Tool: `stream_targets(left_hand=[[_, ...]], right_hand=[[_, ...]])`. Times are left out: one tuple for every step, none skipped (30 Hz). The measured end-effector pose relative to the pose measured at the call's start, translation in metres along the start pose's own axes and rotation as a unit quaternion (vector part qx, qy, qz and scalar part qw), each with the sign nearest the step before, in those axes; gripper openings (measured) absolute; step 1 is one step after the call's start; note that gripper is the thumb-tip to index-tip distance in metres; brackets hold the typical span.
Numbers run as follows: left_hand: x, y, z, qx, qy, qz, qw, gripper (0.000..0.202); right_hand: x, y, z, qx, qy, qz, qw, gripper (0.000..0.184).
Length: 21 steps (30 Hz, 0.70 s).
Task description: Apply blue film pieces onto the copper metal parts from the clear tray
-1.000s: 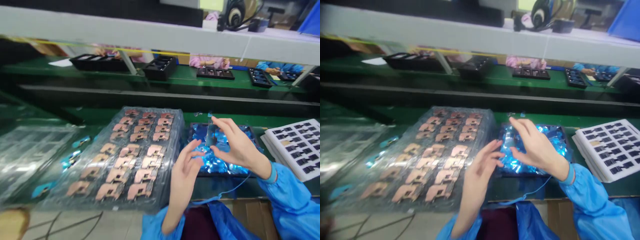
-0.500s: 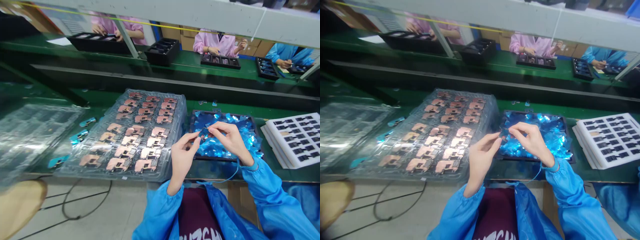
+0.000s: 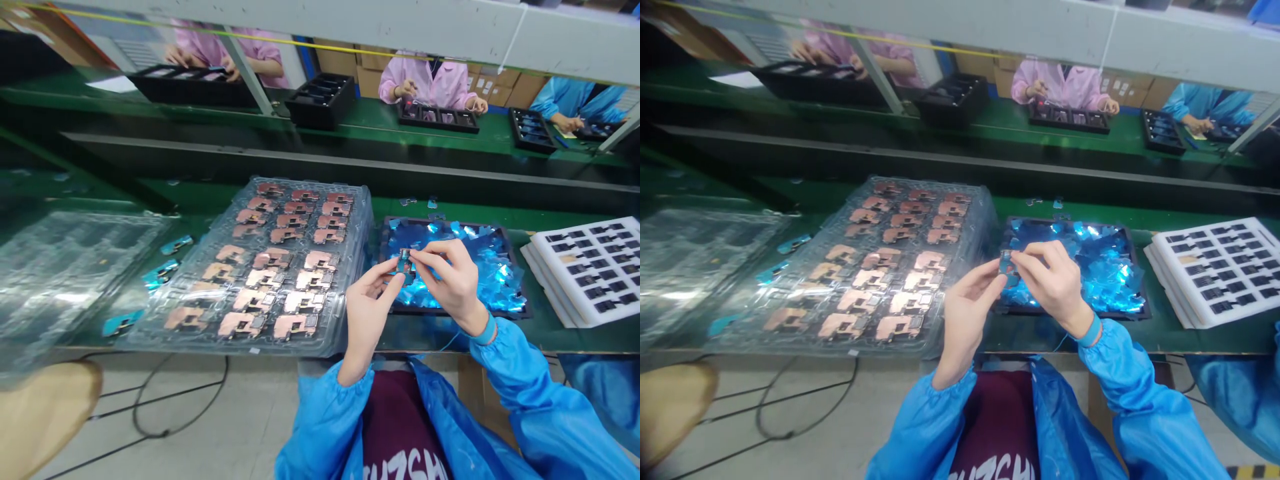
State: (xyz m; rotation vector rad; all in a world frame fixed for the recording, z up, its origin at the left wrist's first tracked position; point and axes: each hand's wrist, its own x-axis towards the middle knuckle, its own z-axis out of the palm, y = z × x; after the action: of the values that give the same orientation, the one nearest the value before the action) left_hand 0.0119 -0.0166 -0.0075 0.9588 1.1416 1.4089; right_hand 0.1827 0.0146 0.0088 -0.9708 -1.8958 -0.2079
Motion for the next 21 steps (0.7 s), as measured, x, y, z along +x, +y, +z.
stream_targets(left_hand=[[0.0,0.0,-0.001,-0.011,-0.001,-0.011,1.0,0.039],[0.0,-0.001,-0.001,-0.02,-0.002,-0.019,1.0,0.041],[0.001,-0.001,-0.002,-0.028,-0.002,-0.025,0.999,0.042],[0.001,-0.002,-0.002,-0.036,-0.002,-0.03,0.999,0.043],[0.001,-0.003,-0.002,-0.043,-0.001,-0.035,0.998,0.044],[0.002,-0.004,-0.003,-0.05,0.0,-0.04,0.998,0.045],[0.003,-0.005,-0.003,-0.059,0.001,-0.046,0.997,0.046],[0.003,-0.006,-0.003,-0.068,0.002,-0.052,0.996,0.048],[0.004,-0.007,-0.004,-0.078,0.001,-0.058,0.995,0.049],[0.005,-0.008,-0.004,-0.088,0.001,-0.063,0.994,0.051],[0.006,-0.009,-0.004,-0.098,0.0,-0.068,0.993,0.052],[0.008,-0.009,-0.005,-0.108,-0.003,-0.075,0.991,0.053],[0.009,-0.009,-0.005,-0.118,-0.007,-0.083,0.99,0.054],[0.011,-0.009,-0.006,-0.129,-0.012,-0.092,0.987,0.054],[0.012,-0.008,-0.007,-0.142,-0.017,-0.101,0.985,0.055],[0.013,-0.007,-0.008,-0.156,-0.022,-0.11,0.981,0.055],[0.014,-0.006,-0.009,-0.171,-0.027,-0.118,0.978,0.054],[0.015,-0.006,-0.009,-0.184,-0.031,-0.125,0.974,0.054],[0.015,-0.005,-0.01,-0.195,-0.033,-0.131,0.971,0.053],[0.016,-0.004,-0.011,-0.204,-0.035,-0.137,0.969,0.054],[0.016,-0.004,-0.011,-0.211,-0.037,-0.143,0.966,0.054]], right_hand=[[-0.001,0.001,0.0,-0.012,0.0,-0.017,1.0,0.028],[-0.003,0.002,-0.001,-0.022,-0.003,-0.035,0.999,0.031],[-0.004,0.003,-0.001,-0.03,-0.009,-0.055,0.998,0.033],[-0.006,0.005,-0.002,-0.036,-0.019,-0.072,0.997,0.034],[-0.007,0.006,-0.002,-0.039,-0.033,-0.085,0.995,0.034],[-0.008,0.007,-0.003,-0.039,-0.05,-0.092,0.994,0.034],[-0.009,0.007,-0.003,-0.037,-0.067,-0.096,0.992,0.033],[-0.01,0.008,-0.004,-0.035,-0.082,-0.098,0.991,0.032],[-0.01,0.008,-0.004,-0.034,-0.096,-0.1,0.99,0.03],[-0.01,0.007,-0.004,-0.036,-0.107,-0.103,0.988,0.029],[-0.01,0.007,-0.005,-0.042,-0.115,-0.11,0.986,0.028],[-0.01,0.007,-0.005,-0.05,-0.12,-0.12,0.984,0.028],[-0.009,0.007,-0.006,-0.056,-0.124,-0.133,0.982,0.028],[-0.009,0.007,-0.007,-0.059,-0.128,-0.145,0.979,0.029],[-0.009,0.007,-0.008,-0.057,-0.133,-0.154,0.977,0.029],[-0.01,0.008,-0.009,-0.051,-0.14,-0.158,0.976,0.028],[-0.01,0.009,-0.01,-0.04,-0.146,-0.157,0.976,0.028],[-0.011,0.01,-0.012,-0.026,-0.152,-0.152,0.976,0.028],[-0.012,0.011,-0.013,-0.008,-0.157,-0.145,0.977,0.028],[-0.013,0.012,-0.015,0.012,-0.157,-0.136,0.978,0.028],[-0.014,0.012,-0.016,0.034,-0.153,-0.126,0.98,0.028]])
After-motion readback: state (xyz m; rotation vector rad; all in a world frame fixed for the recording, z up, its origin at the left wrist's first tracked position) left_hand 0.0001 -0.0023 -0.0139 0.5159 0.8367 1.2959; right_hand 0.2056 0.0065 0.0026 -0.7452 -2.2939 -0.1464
